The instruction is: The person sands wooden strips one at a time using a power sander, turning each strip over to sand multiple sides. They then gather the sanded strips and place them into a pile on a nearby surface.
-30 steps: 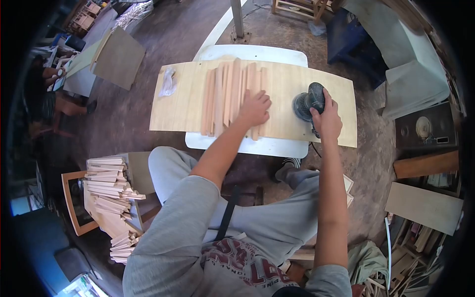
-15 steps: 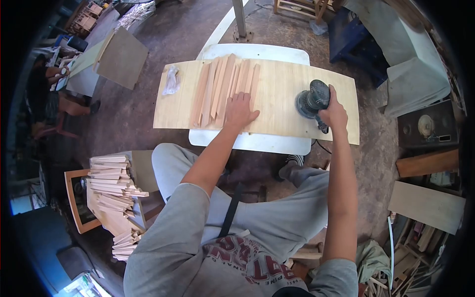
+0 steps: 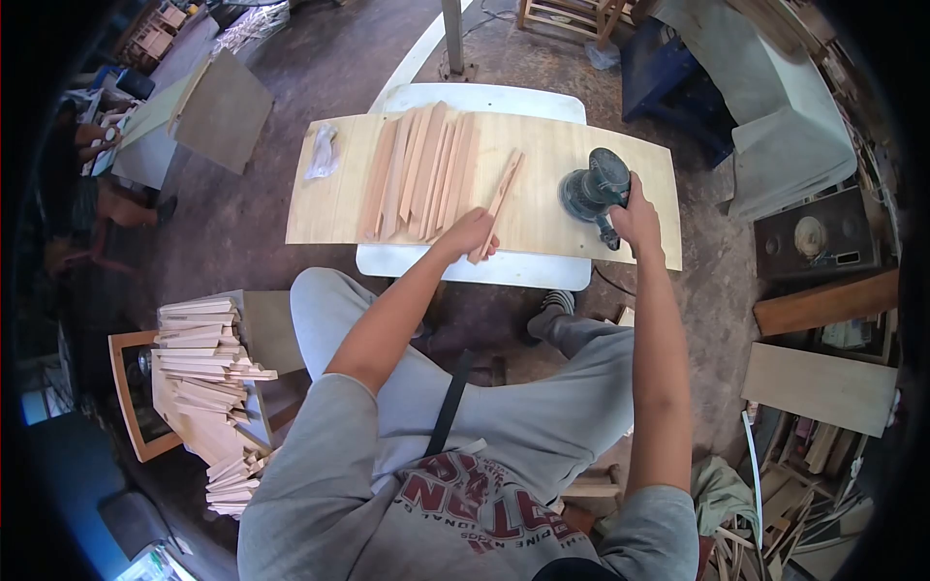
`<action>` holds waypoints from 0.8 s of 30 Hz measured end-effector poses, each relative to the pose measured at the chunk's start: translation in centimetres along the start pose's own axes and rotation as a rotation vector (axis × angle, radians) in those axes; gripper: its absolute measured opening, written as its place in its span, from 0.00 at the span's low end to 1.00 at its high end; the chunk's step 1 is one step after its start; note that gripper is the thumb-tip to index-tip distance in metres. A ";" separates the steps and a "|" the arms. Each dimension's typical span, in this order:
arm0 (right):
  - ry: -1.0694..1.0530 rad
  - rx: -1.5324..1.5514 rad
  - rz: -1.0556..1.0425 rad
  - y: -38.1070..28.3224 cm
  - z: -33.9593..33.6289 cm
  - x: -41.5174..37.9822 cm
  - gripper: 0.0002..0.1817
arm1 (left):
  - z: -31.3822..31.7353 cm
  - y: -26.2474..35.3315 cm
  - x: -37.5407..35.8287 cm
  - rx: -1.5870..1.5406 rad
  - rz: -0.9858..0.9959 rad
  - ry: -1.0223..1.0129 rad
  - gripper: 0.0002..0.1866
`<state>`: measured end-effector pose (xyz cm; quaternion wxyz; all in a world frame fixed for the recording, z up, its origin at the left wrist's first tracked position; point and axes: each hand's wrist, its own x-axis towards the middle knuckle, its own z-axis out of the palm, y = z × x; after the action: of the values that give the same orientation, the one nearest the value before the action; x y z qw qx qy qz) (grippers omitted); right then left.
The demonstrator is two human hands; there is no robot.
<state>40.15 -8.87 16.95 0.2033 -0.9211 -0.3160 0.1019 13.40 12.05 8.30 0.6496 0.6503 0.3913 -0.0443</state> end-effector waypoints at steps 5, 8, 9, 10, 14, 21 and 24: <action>-0.028 -0.071 0.067 -1.9 -0.2 0.2 0.43 | 0.9 -2.3 -4.8 -0.375 -0.202 -0.136 0.16; -0.055 -0.084 0.089 -1.3 -1.1 0.3 0.42 | 0.7 -3.9 -6.0 -0.339 -0.202 -0.153 0.16; -0.069 -0.077 0.086 -1.1 -1.1 0.4 0.42 | 0.7 -4.7 -5.9 -0.328 -0.183 -0.162 0.16; -0.073 -0.082 0.077 -1.2 -1.1 0.4 0.42 | 0.5 -5.0 -6.1 -0.313 -0.164 -0.167 0.16; -0.054 -0.160 0.094 -1.4 -0.6 0.6 0.40 | -0.1 -4.4 -5.4 -0.257 -0.157 -0.172 0.18; -0.093 -0.208 0.097 -2.2 -1.5 0.2 0.39 | -2.2 -3.2 -8.0 -0.372 -0.258 -0.327 0.26; -0.121 -0.163 0.103 -2.0 -1.5 0.2 0.40 | -1.9 -4.4 -6.8 -0.429 -0.182 -0.307 0.25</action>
<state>39.72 -7.76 19.17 0.1027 -0.9418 -0.2872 0.1415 5.35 9.94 8.83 0.8174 0.4458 0.3456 -0.1169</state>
